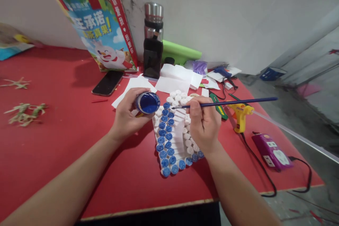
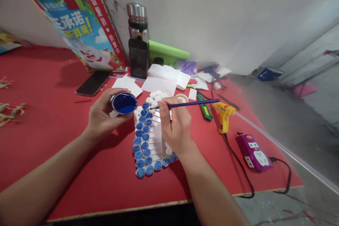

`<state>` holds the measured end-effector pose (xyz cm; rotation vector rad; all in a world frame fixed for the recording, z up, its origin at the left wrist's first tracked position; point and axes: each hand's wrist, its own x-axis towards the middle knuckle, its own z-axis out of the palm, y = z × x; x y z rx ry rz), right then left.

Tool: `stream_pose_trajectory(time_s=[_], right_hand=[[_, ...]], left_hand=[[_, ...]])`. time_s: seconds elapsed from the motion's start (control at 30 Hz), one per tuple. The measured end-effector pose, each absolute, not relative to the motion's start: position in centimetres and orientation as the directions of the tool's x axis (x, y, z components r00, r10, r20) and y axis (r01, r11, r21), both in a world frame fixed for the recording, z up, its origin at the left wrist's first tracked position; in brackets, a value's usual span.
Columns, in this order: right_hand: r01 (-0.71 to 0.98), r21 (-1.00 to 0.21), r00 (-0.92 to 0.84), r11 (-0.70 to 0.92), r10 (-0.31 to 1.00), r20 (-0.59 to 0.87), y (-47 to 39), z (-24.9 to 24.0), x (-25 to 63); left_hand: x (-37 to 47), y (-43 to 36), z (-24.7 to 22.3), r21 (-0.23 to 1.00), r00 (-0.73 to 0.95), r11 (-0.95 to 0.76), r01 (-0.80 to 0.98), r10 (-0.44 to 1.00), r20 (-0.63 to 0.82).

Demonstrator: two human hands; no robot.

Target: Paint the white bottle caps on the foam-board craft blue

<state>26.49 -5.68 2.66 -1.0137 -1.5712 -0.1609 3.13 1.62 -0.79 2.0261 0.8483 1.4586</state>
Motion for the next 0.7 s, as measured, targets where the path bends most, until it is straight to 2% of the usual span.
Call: stream_pose_trajectory(time_s=[0.1,0.4,0.7], right_hand=[[0.698,-0.39,0.053,0.601,0.499,0.865,-5.7,2.6,26.5],[0.714,-0.394,0.056,0.579,0.514,0.856,-5.7,2.6,26.3],[0.747,-0.436,0.167,0.501,0.493,0.854,-5.8,2.5,27.2]], left_hand=[[3.1,1.5,-0.7,0.704,0.244,-0.681,0.202,0.731,0.637],[3.1,1.6,-0.7,0.693,0.25,-0.695,0.194,0.718,0.65],[3.0,1.8,-0.9,0.693,0.254,-0.692,0.2,0.72,0.646]])
